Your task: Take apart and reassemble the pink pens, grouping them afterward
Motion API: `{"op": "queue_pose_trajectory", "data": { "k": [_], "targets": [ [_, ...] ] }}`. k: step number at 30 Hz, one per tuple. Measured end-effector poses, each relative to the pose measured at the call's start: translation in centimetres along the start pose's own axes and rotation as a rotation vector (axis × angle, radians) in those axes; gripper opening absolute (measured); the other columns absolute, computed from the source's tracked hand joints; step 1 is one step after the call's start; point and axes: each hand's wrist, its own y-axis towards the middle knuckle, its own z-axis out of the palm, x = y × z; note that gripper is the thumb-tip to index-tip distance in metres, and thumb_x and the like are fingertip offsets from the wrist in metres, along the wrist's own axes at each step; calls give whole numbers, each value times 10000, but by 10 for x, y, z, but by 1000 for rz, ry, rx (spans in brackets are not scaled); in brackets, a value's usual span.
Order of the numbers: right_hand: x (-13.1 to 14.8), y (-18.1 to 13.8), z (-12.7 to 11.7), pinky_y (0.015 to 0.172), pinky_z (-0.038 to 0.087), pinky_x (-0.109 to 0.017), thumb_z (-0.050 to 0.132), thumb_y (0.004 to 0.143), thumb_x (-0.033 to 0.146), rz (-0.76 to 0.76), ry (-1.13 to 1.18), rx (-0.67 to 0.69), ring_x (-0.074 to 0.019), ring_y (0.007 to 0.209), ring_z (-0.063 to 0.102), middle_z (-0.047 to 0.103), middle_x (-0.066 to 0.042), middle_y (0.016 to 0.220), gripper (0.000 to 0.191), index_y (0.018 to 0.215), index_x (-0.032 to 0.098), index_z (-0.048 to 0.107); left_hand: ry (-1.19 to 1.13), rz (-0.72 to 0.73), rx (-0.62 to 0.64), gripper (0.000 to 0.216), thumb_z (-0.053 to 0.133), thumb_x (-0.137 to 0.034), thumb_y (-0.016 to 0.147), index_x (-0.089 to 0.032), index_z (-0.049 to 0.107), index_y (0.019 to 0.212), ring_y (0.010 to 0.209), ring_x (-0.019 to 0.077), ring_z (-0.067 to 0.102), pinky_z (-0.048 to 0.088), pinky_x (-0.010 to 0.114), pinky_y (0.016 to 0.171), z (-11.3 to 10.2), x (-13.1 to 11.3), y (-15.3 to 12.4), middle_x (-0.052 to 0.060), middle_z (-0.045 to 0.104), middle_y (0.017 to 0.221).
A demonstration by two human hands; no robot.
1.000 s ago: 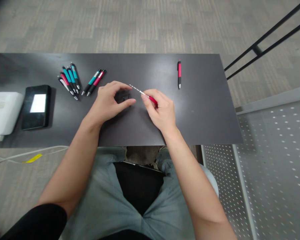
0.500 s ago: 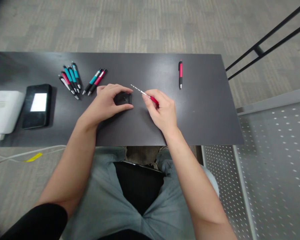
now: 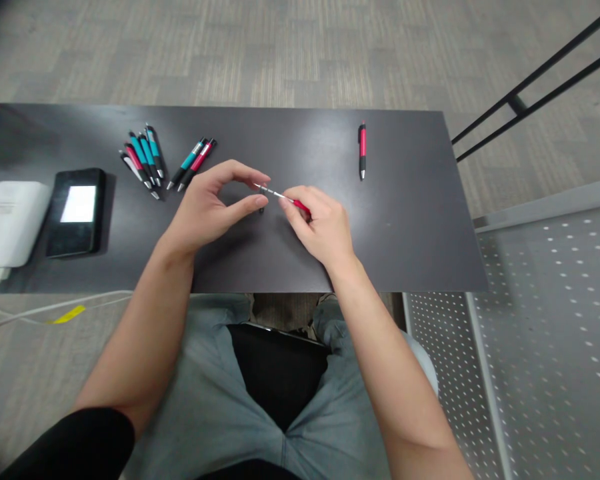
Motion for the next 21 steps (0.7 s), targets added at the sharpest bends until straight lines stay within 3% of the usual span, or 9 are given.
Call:
{"op": "queue_pose_trajectory", "data": {
  "k": [4, 8, 12, 16, 21],
  "targets": [
    [1, 0, 0, 851, 588, -406, 621, 1271, 730, 6, -19, 38, -251, 864, 745, 848, -47, 956, 516, 1108, 314, 880, -39, -3, -46, 327, 875, -595, 1151, -283, 883, 1052, 1036, 265, 858, 708, 440, 1062, 2, -1, 0, 58, 925, 1069],
    [0, 0, 0, 870, 600, -408, 634, 1262, 740, 17, -10, 4, -250, 869, 747, 861, -47, 980, 520, 1074, 310, 857, -4, -22, -163, 362, 851, -639, 1188, -289, 856, 1099, 1032, 248, 851, 716, 429, 1050, 2, 6, 2, 54, 908, 1097],
    [-3, 1, 0, 868, 609, -397, 643, 1256, 756, 63, 3, -86, -236, 836, 726, 836, -40, 964, 524, 1062, 309, 836, 66, -37, -269, 248, 850, -540, 1199, -296, 862, 1152, 1058, 245, 842, 711, 427, 1054, 2, 9, 2, 45, 904, 1147],
    [-4, 3, 0, 862, 598, -386, 651, 1255, 748, 87, 22, -141, -216, 799, 690, 790, -18, 916, 524, 1065, 294, 830, 190, 18, -184, 74, 848, -339, 1105, -314, 916, 1091, 976, 266, 828, 671, 496, 1055, 5, 5, 1, 27, 922, 1087],
    [-2, 3, -1, 865, 595, -379, 663, 1247, 746, 84, 28, -136, -211, 795, 672, 779, -14, 908, 527, 1058, 285, 836, 382, 14, -111, 133, 817, -255, 1038, -352, 907, 1025, 1026, 313, 848, 561, 619, 1202, 18, -2, -1, 10, 938, 1095]
  ]
}}
